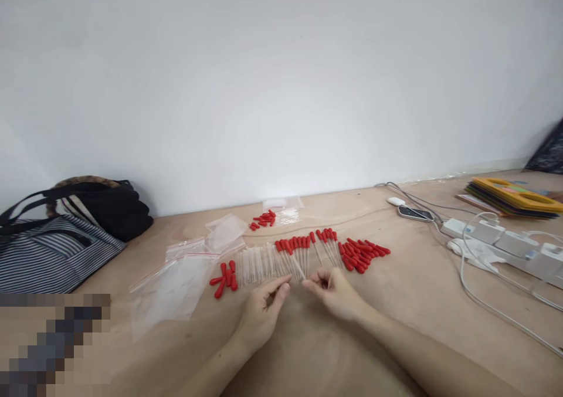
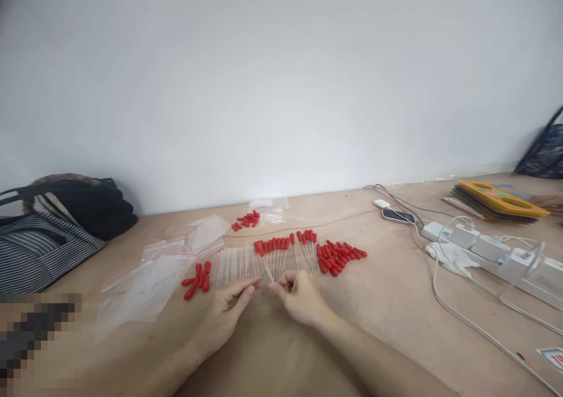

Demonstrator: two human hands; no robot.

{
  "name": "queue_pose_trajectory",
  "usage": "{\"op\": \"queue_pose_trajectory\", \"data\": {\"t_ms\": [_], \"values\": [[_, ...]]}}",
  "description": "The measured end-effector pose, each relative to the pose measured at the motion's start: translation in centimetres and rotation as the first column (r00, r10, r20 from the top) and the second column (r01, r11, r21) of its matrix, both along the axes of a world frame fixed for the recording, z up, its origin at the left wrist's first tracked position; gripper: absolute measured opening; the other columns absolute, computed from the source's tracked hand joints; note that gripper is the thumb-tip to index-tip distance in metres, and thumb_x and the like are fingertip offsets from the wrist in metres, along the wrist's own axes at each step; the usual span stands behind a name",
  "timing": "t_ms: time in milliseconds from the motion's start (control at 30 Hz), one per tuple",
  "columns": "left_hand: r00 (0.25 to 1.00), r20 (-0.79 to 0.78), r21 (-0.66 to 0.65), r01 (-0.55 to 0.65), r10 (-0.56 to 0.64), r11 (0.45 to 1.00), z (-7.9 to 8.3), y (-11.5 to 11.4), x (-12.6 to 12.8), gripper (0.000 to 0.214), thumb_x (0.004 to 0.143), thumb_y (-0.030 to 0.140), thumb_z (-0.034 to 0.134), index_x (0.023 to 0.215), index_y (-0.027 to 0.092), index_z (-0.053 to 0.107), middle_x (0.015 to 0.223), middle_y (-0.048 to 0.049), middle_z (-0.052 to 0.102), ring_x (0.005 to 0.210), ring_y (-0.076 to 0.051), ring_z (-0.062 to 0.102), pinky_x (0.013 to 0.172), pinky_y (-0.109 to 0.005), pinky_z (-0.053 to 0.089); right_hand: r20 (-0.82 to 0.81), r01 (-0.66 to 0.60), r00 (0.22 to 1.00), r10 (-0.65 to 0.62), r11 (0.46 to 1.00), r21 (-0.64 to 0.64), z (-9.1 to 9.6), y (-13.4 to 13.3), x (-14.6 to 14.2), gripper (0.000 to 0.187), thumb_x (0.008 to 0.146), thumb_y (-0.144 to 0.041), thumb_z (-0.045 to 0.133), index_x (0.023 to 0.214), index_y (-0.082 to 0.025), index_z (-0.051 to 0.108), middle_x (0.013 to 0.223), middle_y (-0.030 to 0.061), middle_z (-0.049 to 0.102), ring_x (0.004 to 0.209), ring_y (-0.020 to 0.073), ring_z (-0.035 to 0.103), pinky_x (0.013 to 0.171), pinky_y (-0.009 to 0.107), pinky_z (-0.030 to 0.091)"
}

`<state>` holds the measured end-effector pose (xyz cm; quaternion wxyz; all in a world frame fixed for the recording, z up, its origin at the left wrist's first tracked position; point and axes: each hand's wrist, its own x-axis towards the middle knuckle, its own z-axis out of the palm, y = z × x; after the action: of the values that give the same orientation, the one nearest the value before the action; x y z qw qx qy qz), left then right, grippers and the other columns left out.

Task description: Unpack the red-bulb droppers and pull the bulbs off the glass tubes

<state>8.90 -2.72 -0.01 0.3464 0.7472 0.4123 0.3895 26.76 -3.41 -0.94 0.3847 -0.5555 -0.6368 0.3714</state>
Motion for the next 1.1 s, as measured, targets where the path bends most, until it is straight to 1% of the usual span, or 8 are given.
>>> {"op": "queue_pose_trajectory", "data": {"t_ms": [100,200,300,467,533,700,867,1100], "values": [[0.975,0.215,-0.318,0.016,0.055,0.948,0.2,-0.4,0.9,0.033,0.074,0.043,0.054,0.089,0.016,0.065,0.078,-0.0051,0.066,0.08,-0.019,0.06,0.073,-0.029,0.047,0.027,-0.049,0.998,0.049,0.999,0.006,0.2,-1.4,-1.7,0.03,0.073,-0.038,0.052,0.053,-0.016,0.049,0.048,-0.0049,0.044,0.047,0.007,0.037,0.05,0.021,0.029],[0.934,0.334,-0.458,0.044,0.126,0.888,0.7,-0.9,1.2,0.031,0.067,0.045,0.061,0.074,0.015,0.063,0.067,-0.0011,0.062,0.066,-0.015,0.056,0.064,-0.024,0.044,0.114,-0.073,0.991,0.065,0.995,0.066,1.0,-2.5,-2.5,0.029,0.073,-0.037,0.053,0.052,-0.016,0.052,0.051,-0.0043,0.049,0.053,0.0083,0.042,0.064,0.025,0.032],[0.928,0.352,-0.485,0.067,0.125,0.872,1.3,-1.3,1.2,0.03,0.064,0.044,0.064,0.065,0.015,0.061,0.06,0.0018,0.056,0.058,-0.011,0.049,0.058,-0.021,0.039,0.082,-0.052,0.996,0.044,0.994,0.101,1.2,-2.6,-2.4,0.03,0.072,-0.043,0.055,0.056,-0.018,0.056,0.054,-0.0031,0.051,0.055,0.0096,0.043,0.065,0.027,0.033],[0.965,0.262,-0.523,0.129,0.014,0.842,1.7,-1.5,1.1,0.034,0.061,0.047,0.065,0.058,0.014,0.059,0.052,0.0025,0.05,0.051,-0.009,0.042,0.052,-0.02,0.033,-0.297,0.038,0.955,-0.014,0.997,0.074,0.6,-0.8,-1.5,0.038,0.071,-0.053,0.054,0.08,-0.016,0.057,0.059,-0.0019,0.05,0.054,0.0096,0.041,0.053,0.023,0.033],[0.973,0.228,-0.542,0.157,-0.035,0.825,1.7,-1.6,1.2,0.035,0.06,0.048,0.066,0.058,0.014,0.059,0.052,0.0021,0.051,0.05,-0.008,0.042,0.052,-0.02,0.032,-0.37,0.035,0.929,-0.018,0.999,0.038,0.6,-0.1,-1.1,0.039,0.07,-0.055,0.054,0.077,-0.016,0.055,0.058,-0.0028,0.047,0.053,0.009,0.039,0.052,0.022,0.032],[0.977,0.165,-0.537,0.204,-0.136,0.819,1.9,-1.8,1.1,0.035,0.06,0.048,0.065,0.057,0.014,0.058,0.052,0.0018,0.053,0.049,-0.008,0.042,0.051,-0.02,0.032,-0.339,-0.097,0.938,0.072,0.994,-0.058,0.6,0.5,-0.2,0.046,0.07,-0.059,0.05,0.056,-0.016,0.047,0.047,-0.0049,0.04,0.045,0.0064,0.031,0.046,0.022,0.025],[0.974,0.125,-0.566,0.228,-0.191,0.793,2.0,-1.5,0.5,0.037,0.06,0.05,0.064,0.058,0.013,0.06,0.05,0.0007,0.055,0.047,-0.007,0.041,0.049,-0.019,0.03,-0.317,-0.117,0.941,0.12,0.993,0.026,0.0,0.1,-0.2,0.048,0.071,-0.063,0.047,0.056,-0.017,0.043,0.051,-0.004,0.041,0.049,0.0076,0.033,0.048,0.022,0.027],[0.94,0.312,-0.703,0.324,-0.135,0.633,2.6,-1.3,0.1,0.032,0.056,0.044,0.07,0.06,0.013,0.064,0.05,0.0007,0.055,0.045,-0.006,0.039,0.047,-0.018,0.024,-0.4,-0.044,0.912,0.096,0.99,0.137,-0.2,-0.4,-0.9,0.044,0.073,-0.061,0.046,0.064,-0.018,0.047,0.058,-0.0022,0.044,0.057,0.0102,0.04,0.056,0.023,0.034]]}}
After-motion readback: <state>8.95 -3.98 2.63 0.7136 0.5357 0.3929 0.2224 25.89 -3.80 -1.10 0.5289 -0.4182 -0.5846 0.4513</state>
